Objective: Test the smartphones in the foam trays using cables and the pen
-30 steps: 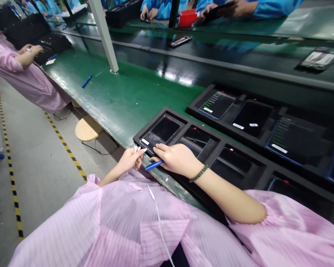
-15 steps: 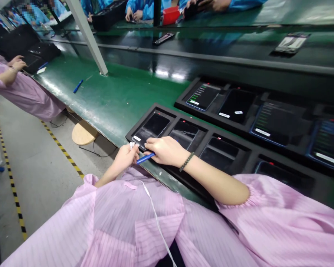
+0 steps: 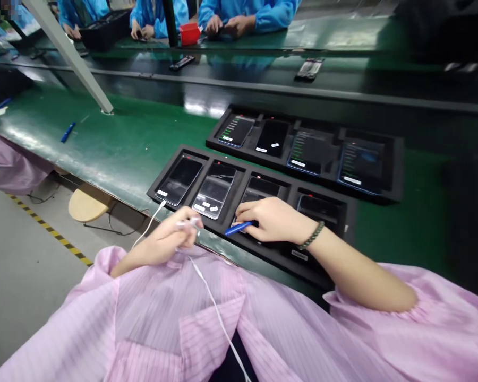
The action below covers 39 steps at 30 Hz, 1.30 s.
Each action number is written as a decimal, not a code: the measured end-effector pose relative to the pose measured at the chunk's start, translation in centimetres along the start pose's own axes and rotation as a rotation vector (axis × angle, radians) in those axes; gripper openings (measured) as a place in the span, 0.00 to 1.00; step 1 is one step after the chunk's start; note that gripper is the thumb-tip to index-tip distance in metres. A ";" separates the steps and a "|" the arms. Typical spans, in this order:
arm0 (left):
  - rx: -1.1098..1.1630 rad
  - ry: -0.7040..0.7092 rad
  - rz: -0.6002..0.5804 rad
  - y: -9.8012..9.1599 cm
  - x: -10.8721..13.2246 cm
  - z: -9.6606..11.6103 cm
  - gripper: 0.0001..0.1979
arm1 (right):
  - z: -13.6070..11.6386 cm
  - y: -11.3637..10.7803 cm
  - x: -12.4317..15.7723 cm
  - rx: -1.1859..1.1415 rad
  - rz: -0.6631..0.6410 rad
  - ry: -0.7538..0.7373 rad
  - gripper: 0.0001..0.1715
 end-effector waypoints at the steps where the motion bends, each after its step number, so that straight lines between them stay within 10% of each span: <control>1: -0.022 -0.040 -0.106 1.1 -1.0 0.2 0.20 | -0.1 0.5 0.2 0.020 0.015 -0.002 0.16; 7: -0.377 -0.160 -0.369 4.5 -4.3 -0.3 0.17 | -0.8 1.4 0.4 0.176 0.056 0.087 0.18; 15: -0.042 -0.206 -0.530 3.3 -3.3 -2.3 0.25 | -0.8 1.6 0.4 0.179 0.012 0.100 0.17; 34: -0.035 -0.301 -0.186 8.2 -2.9 -4.4 0.22 | -1.6 1.8 -1.9 0.070 0.166 0.039 0.27; 39: -0.037 -0.363 -0.076 7.7 -3.2 -4.5 0.16 | 1.1 -0.2 0.6 0.085 0.453 0.178 0.24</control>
Point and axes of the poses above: each hand's wrist, its own x-axis away from the middle knuckle, its own y-axis out of the palm, z = x × y, the point moved 2 cm from there along -x, towards the middle knuckle, and after that the axes turned 15 degrees about -x, right-handed, at the moved point
